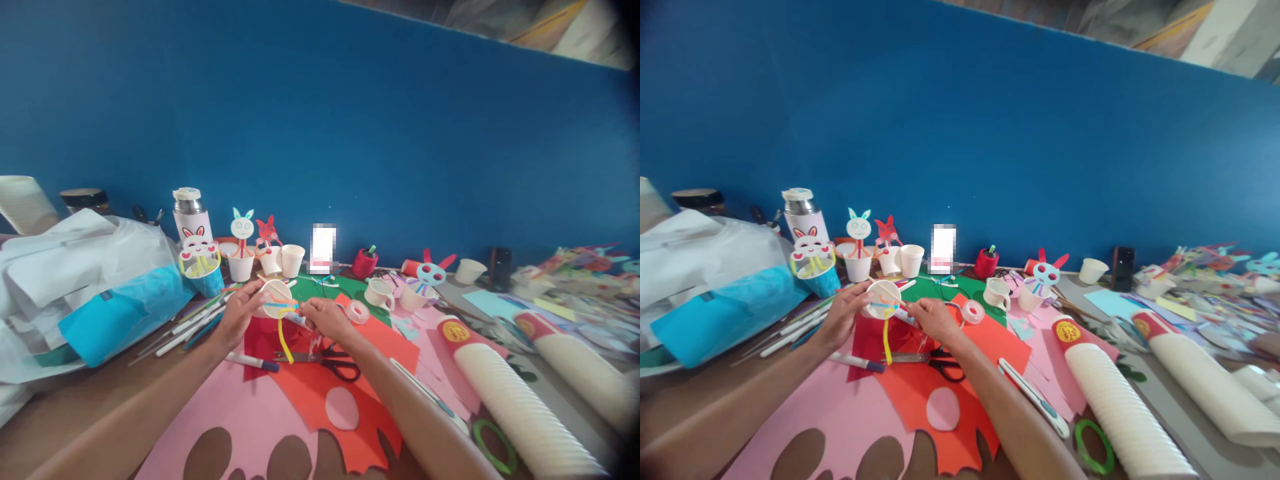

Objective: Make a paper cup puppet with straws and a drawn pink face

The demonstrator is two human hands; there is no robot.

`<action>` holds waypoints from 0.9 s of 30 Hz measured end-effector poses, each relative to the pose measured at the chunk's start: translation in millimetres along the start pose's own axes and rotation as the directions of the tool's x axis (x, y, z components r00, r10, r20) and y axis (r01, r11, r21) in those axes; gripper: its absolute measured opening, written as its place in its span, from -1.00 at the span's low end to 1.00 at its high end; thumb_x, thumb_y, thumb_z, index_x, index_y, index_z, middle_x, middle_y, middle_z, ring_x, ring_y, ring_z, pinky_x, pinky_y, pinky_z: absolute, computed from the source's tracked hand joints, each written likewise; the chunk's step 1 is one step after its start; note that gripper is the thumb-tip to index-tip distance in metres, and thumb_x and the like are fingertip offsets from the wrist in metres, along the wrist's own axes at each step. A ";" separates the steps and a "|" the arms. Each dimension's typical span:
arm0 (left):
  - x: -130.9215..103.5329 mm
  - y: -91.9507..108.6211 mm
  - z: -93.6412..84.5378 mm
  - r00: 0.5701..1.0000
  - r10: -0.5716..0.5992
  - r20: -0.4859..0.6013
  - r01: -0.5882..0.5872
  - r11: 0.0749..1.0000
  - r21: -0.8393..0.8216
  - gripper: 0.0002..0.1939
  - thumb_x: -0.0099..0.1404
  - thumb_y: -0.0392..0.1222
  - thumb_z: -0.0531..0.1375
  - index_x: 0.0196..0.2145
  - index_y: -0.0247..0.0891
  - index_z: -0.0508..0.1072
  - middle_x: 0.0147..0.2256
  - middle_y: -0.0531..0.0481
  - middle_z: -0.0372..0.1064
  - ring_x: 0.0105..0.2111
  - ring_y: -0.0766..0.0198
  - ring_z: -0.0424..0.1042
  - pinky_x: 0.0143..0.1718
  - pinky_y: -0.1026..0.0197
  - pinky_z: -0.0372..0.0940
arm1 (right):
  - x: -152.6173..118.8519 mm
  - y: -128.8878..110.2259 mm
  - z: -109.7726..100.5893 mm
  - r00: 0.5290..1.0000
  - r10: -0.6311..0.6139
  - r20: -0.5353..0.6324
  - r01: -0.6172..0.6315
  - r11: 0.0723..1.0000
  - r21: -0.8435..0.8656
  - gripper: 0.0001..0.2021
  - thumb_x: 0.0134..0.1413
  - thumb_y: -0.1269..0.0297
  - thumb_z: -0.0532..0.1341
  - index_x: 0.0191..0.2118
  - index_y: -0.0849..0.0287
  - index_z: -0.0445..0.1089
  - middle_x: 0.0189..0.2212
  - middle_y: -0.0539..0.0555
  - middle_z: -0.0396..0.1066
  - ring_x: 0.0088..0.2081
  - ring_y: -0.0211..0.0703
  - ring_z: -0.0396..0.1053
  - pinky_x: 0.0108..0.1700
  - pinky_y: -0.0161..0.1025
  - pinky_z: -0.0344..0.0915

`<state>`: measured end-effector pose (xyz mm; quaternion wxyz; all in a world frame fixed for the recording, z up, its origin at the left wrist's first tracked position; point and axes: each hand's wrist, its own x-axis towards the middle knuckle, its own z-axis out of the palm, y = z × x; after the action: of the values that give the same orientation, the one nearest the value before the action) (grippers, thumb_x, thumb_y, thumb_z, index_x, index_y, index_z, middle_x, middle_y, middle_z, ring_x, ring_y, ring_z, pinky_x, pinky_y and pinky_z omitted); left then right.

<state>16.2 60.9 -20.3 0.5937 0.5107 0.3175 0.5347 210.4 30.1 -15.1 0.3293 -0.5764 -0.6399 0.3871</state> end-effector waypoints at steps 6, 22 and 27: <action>-1.0 1.5 3.5 0.999 0.001 -0.034 0.000 1.000 0.008 -0.54 0.02 -0.06 0.35 -0.14 -0.34 0.47 -0.32 -0.08 0.54 -0.20 0.02 0.48 -0.20 0.15 0.32 | -1.7 0.3 -0.8 0.999 -0.009 -0.040 0.012 0.998 0.056 -0.77 0.12 0.30 0.14 -0.55 0.17 0.25 -0.67 -0.11 0.29 -0.64 -0.39 0.22 -0.56 -0.45 0.12; -2.2 1.7 5.8 0.998 -0.011 -0.068 0.014 0.999 0.036 -0.54 -0.01 -0.05 0.36 -0.17 -0.34 0.49 -0.35 -0.08 0.54 -0.28 0.05 0.50 -0.28 0.16 0.33 | -4.2 -2.9 0.5 0.999 -0.016 -0.048 0.016 1.000 0.005 -0.77 0.11 0.30 0.15 -0.54 0.17 0.23 -0.69 -0.13 0.26 -0.66 -0.41 0.17 -0.59 -0.46 0.07; -3.1 -3.9 4.0 0.999 -0.033 0.012 0.033 0.999 -0.003 -0.57 0.00 -0.06 0.37 -0.19 -0.33 0.49 -0.33 -0.10 0.53 -0.28 0.04 0.50 -0.25 0.15 0.34 | -4.6 -3.6 -0.9 0.998 0.058 0.037 -0.058 0.998 -0.010 -0.71 0.18 0.24 0.07 -0.55 0.17 0.24 -0.71 -0.13 0.27 -0.73 -0.43 0.10 -0.68 -0.47 0.00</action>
<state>20.5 57.3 -23.4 0.6050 0.5078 0.3215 0.5222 209.9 25.5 -11.4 0.3036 -0.5889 -0.6305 0.4044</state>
